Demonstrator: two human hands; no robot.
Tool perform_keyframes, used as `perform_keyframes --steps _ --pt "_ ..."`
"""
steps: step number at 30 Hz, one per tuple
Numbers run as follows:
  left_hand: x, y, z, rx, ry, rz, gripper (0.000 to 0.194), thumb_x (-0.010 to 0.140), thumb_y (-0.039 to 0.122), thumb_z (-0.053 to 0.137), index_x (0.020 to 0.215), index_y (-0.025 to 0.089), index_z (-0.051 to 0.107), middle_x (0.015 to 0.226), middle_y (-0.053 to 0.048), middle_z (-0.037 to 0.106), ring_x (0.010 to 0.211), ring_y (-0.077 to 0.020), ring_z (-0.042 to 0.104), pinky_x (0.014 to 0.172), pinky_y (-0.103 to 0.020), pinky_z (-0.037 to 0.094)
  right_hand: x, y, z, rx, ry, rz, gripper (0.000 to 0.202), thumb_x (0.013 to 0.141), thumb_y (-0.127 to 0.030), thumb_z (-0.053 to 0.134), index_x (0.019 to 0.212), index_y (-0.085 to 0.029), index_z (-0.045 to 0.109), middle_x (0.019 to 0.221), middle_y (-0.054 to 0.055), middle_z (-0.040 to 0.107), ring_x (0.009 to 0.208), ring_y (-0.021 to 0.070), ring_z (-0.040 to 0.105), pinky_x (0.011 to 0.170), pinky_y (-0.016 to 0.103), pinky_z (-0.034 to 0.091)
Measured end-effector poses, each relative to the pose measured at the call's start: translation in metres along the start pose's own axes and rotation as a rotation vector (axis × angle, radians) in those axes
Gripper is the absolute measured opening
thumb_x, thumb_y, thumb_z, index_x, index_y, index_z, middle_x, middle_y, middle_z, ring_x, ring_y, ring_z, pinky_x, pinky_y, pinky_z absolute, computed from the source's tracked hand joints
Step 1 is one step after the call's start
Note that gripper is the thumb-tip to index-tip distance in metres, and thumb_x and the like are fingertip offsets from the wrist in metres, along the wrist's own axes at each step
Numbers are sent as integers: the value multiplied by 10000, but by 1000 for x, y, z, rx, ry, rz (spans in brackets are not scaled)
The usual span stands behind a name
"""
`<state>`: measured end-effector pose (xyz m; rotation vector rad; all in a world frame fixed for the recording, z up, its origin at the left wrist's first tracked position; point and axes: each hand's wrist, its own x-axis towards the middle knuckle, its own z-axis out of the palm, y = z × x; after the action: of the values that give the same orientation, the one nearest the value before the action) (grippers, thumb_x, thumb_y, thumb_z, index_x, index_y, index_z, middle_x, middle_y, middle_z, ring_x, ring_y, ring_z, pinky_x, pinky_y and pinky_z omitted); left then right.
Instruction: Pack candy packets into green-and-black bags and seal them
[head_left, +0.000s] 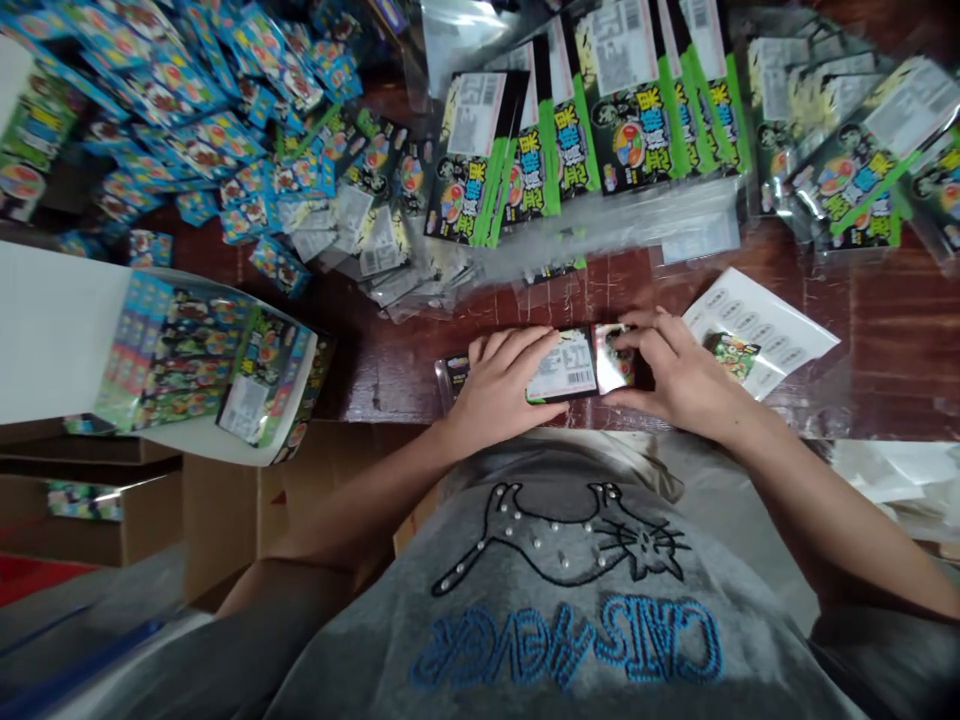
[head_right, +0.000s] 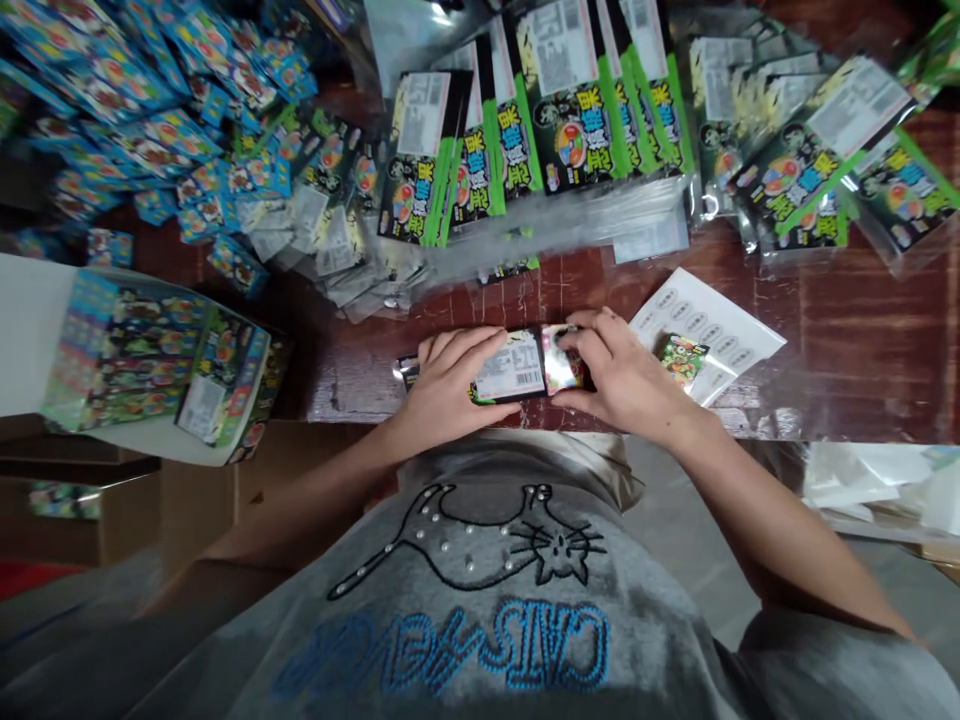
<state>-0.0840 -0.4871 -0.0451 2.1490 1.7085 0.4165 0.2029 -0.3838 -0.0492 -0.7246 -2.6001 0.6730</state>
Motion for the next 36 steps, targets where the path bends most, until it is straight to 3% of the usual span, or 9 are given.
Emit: perform_keyframes --steps 8,11,13,16,19,23,28,33,36 --pt "7 3 3 42 19 136 880 849 436 899 1611 222 513 1560 -144 636 1372 -382 561 1147 -516 367 3 -23 0 108 -93 5 567 1077 -352 609 1606 -171 514 1669 226 505 1551 362 534 1284 615 483" --pt "8 6 2 18 58 101 872 874 428 877 1629 239 483 1560 -151 615 1362 -379 561 1138 -519 399 -9 -18 -21 142 -85 66 808 1073 -442 622 1757 -230 250 1806 202 310 1660 335 392 1308 579 461" --pt "10 5 -1 3 70 71 875 868 413 882 1629 255 479 1544 -149 608 1341 -381 568 1140 -533 418 -31 -6 -44 6 -41 153 962 1013 -560 692 1776 -266 184 1827 199 257 1678 396 331 1320 673 394" --pt "15 5 -4 -23 75 82 912 847 398 899 1636 261 462 1497 -151 599 1330 -381 575 1154 -543 446 -68 16 -73 -304 -92 281 1031 928 -639 763 1739 -202 301 1680 260 483 1552 529 452 1267 876 236" --pt "23 11 -4 -45 74 151 999 844 412 898 1681 241 382 1485 -162 570 1363 -378 572 1171 -532 465 -82 23 -83 -384 -155 294 873 950 -571 738 1655 -160 426 1443 243 668 1369 495 610 1252 891 218" --pt "32 23 -3 -24 38 274 1047 867 438 879 1711 203 305 1494 -182 562 1380 -381 580 1167 -520 477 -52 7 -81 -260 -27 132 774 982 -490 694 1648 -218 408 1450 204 638 1351 400 644 1322 759 284" --pt "35 28 -7 41 97 354 1010 903 475 853 1701 171 314 1470 -195 596 1331 -369 620 1119 -493 494 -10 -4 -71 -209 -112 -85 747 995 -434 647 1662 -195 411 1461 186 623 1411 408 600 1308 780 322" --pt "39 36 -9 34 112 262 1008 853 392 896 1678 172 360 1503 -205 597 1346 -401 620 1148 -542 490 2 -6 -74 -96 -141 -129 797 1019 -308 633 1742 -211 310 1588 176 580 1512 402 555 1316 744 368" --pt "49 42 -6 -180 112 90 1100 797 428 954 1680 192 340 1579 -206 561 1444 -423 570 1221 -578 475 8 -11 -76 51 -74 -64 893 1028 -310 626 1790 -268 162 1792 151 360 1650 402 391 1349 668 369"
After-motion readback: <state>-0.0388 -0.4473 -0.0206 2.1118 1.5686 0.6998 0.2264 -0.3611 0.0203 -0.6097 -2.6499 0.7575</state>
